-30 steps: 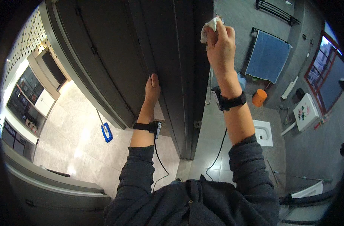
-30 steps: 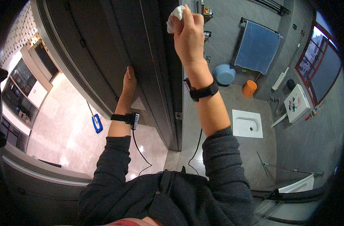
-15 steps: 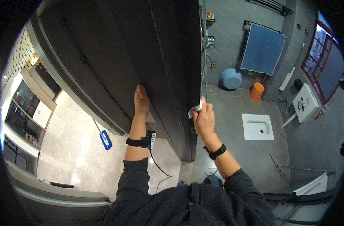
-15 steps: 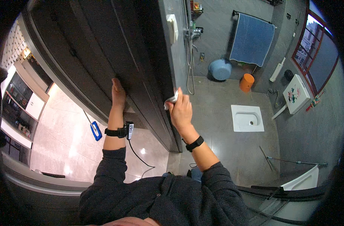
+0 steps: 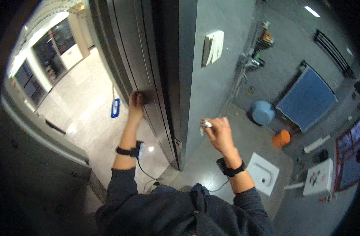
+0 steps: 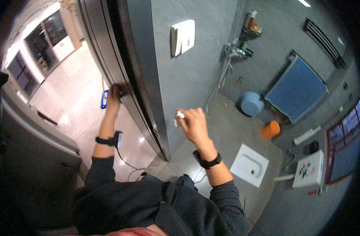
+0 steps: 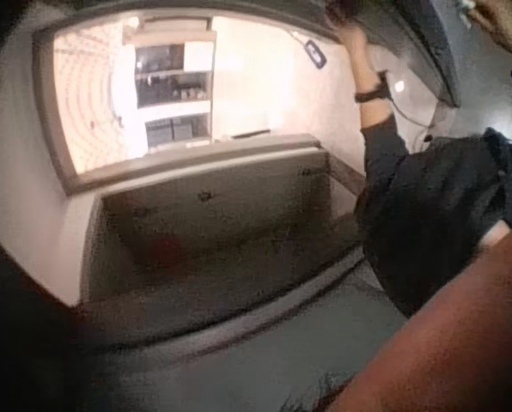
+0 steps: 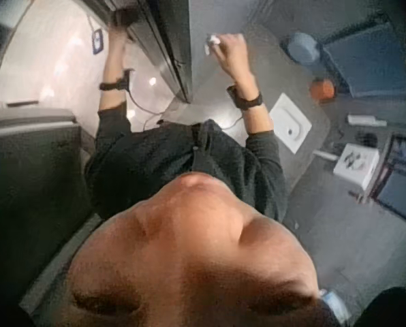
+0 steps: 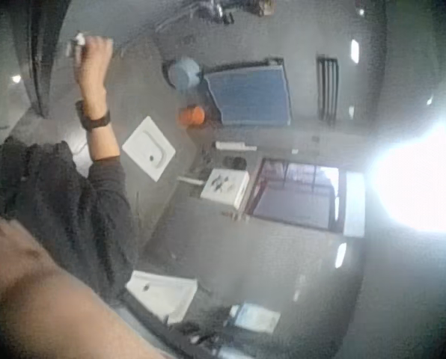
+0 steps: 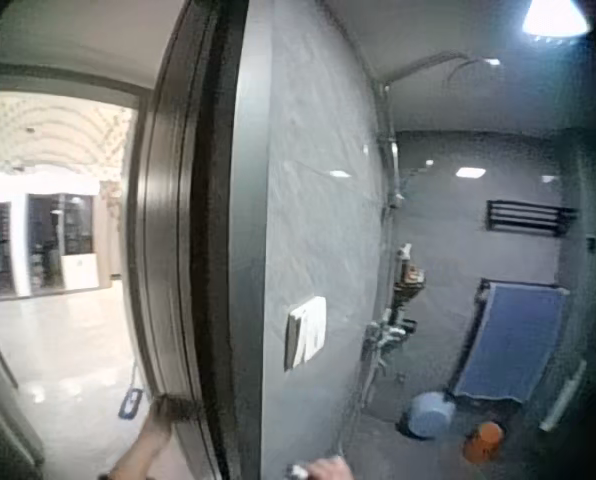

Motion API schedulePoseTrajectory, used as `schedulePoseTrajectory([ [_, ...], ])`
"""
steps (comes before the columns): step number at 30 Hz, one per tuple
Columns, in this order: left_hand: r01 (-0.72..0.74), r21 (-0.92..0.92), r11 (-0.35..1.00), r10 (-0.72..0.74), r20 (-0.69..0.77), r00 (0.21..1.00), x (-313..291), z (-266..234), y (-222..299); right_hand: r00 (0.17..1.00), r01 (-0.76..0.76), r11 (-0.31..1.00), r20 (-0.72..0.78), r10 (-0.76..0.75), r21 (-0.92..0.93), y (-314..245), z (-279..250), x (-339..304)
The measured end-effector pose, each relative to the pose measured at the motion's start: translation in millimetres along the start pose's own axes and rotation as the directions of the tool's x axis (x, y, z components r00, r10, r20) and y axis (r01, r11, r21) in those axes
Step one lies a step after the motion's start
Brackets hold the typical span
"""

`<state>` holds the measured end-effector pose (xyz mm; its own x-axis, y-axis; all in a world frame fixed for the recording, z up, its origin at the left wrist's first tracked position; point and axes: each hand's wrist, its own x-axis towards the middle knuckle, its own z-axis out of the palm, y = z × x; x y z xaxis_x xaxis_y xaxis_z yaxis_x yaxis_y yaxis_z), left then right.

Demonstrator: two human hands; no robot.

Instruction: The person wipes a chrome shower fixture, a white wall-mounted device, and the surrounding gray tiled wall with a white wipe. They then wipe the door frame and a wall switch plate before returning to wipe the wall again.

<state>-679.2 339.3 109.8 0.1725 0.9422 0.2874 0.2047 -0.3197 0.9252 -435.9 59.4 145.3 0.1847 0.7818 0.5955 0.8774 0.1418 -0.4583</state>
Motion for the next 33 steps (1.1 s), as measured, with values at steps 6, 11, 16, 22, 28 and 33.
schedulePoseTrajectory([
  [6, 0.016, -0.194, 0.981, -0.025, -0.043, 0.999, -161.5, 32.4, -6.5, 0.933, 0.345, 0.933, -0.148, -0.329, 0.1, -26.0, -100.5, 125.1],
  [11, 0.218, -0.147, 0.965, -0.19, 0.182, 0.965, -239.7, 29.3, -21.9, 0.659, 0.66, 0.748, -0.431, -0.616, -0.061, -87.9, -158.5, 224.2],
  [16, 0.26, -0.138, 0.956, -0.226, 0.221, 0.949, -265.3, -0.5, -34.0, 0.467, 0.537, 0.705, -0.532, -0.706, -0.463, -159.2, -192.0, 269.1],
  [22, 0.315, -0.105, 0.943, -0.3, 0.137, 0.944, -294.1, -35.3, -48.6, 0.715, 0.689, 0.631, -0.478, -0.51, 0.357, -181.4, -177.6, 284.6],
  [28, 0.348, -0.118, 0.93, -0.354, -0.037, 0.935, -332.4, -62.2, -56.6, 0.722, 0.685, 0.595, -0.5, -0.478, 0.42, -174.0, -164.0, 281.5],
  [33, 0.413, -0.15, 0.898, -0.436, -0.195, 0.878, -358.5, -55.7, -60.5, 0.581, 0.799, 0.552, -0.54, -0.609, 0.238, -136.1, -119.9, 265.0],
])
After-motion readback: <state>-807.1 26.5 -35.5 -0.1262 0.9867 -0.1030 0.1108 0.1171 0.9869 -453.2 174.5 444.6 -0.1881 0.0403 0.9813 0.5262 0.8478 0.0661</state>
